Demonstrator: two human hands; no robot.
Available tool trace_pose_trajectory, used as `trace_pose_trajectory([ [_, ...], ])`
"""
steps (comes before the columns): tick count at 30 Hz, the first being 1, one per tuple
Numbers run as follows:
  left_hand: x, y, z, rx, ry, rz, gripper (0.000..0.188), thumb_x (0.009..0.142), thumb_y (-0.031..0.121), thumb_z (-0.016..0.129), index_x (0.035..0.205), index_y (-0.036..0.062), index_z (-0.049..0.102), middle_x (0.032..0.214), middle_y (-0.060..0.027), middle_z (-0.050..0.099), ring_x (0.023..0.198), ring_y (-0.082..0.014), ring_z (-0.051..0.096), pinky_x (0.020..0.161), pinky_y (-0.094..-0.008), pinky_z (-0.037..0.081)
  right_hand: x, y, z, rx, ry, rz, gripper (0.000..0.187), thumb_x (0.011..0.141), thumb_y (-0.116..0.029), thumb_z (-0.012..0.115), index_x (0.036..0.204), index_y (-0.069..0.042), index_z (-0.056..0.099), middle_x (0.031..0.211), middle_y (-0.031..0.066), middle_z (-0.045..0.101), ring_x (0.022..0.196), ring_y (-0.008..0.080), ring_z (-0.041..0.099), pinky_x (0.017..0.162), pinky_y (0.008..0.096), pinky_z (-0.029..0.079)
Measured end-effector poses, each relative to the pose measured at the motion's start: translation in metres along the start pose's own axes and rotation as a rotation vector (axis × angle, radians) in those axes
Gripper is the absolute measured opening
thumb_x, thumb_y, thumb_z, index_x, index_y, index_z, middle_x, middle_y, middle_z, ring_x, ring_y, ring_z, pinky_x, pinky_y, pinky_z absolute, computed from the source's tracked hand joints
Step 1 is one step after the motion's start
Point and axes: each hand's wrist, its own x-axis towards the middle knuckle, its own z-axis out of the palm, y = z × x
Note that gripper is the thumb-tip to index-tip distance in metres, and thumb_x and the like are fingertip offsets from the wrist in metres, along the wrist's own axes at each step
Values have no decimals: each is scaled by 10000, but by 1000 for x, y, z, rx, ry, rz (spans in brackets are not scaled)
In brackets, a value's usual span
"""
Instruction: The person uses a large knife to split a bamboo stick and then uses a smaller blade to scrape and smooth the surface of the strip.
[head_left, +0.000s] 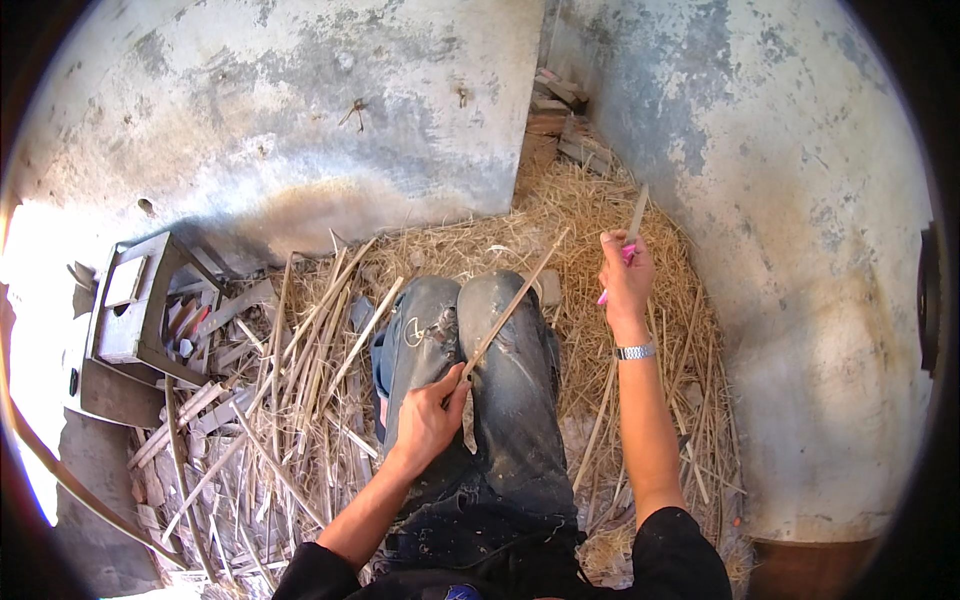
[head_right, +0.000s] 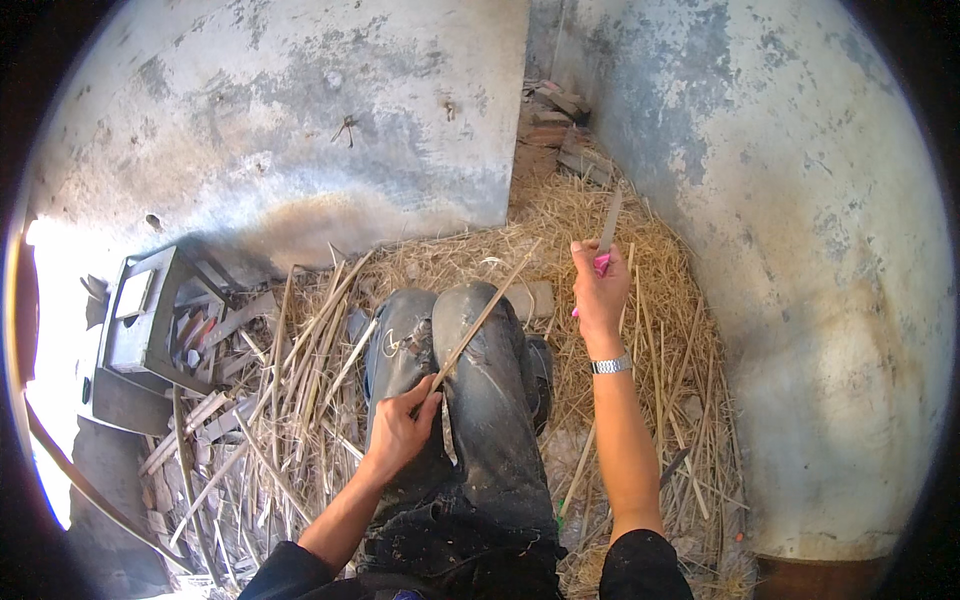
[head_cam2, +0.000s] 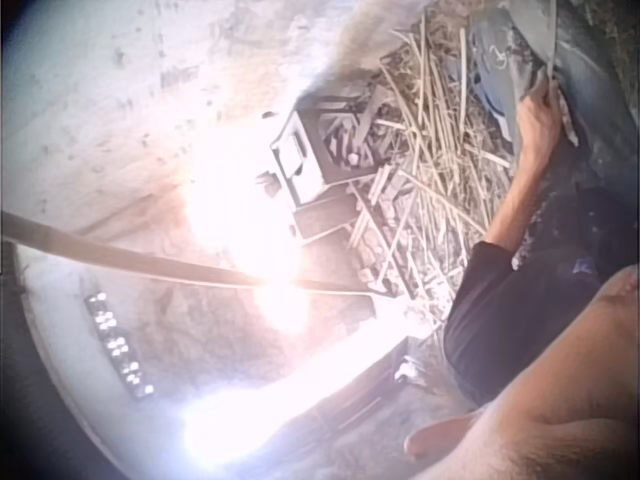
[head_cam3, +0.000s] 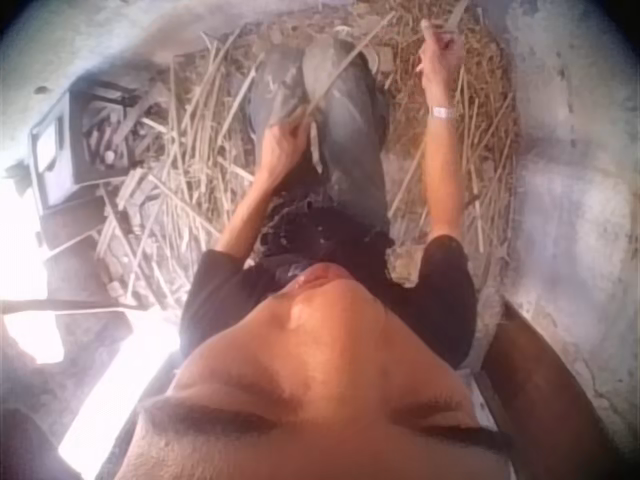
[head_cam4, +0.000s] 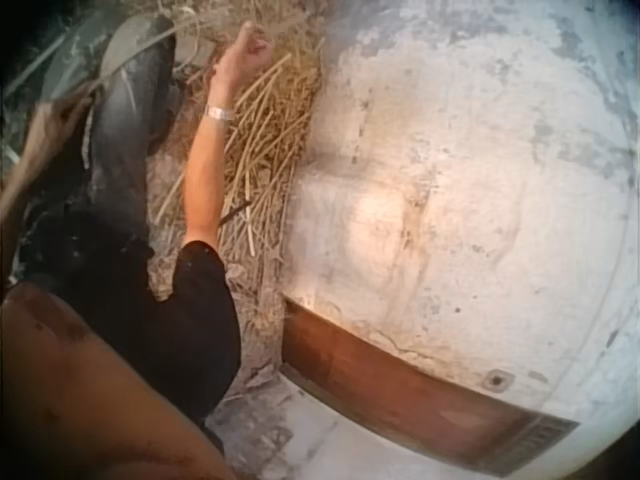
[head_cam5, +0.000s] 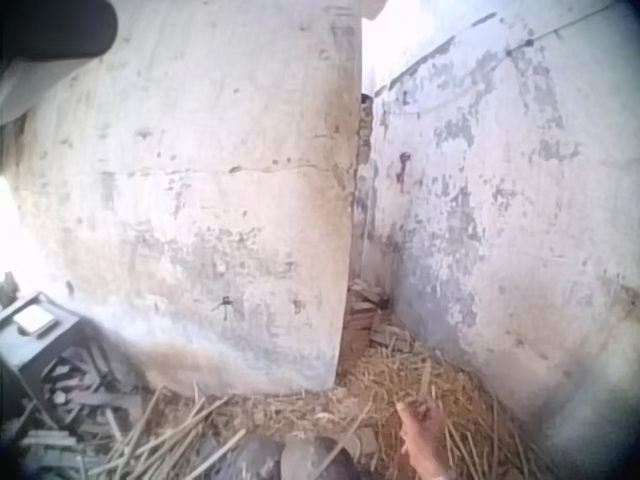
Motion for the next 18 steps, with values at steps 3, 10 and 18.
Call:
trace_pose_trajectory([
  [3, 1, 5, -6, -73, -40, -46, 354, 962, 232, 701, 1248, 25, 720, 873, -303, 696, 822, -439, 725, 708, -437, 566, -19, -6, 5, 9, -144, -20, 237, 1080, -261, 578, 984, -61, 663, 564, -60, 446, 439, 51, 403, 411, 225, 336],
  [10, 11, 5, -14, -200, -218, -140, 417, 968, 206, 718, 1316, -19, 670, 1032, -182, 782, 892, -80, 650, 816, -319, 549, -73, -22, 5, -696, -581, -276, 458, 1084, -437, 499, 944, -46, 692, 540, 47, 555, 485, 174, 612, 468, 336, 457],
  [18, 20, 5, 1, -307, -272, -236, 434, 963, 198, 730, 1337, -13, 661, 1108, -112, 768, 929, -59, 619, 848, -283, 532, -116, -21, 23, -1142, -814, -431, 480, 1050, -457, 530, 797, -59, 622, 548, 177, 616, 508, 393, 643, 482, 496, 503],
])
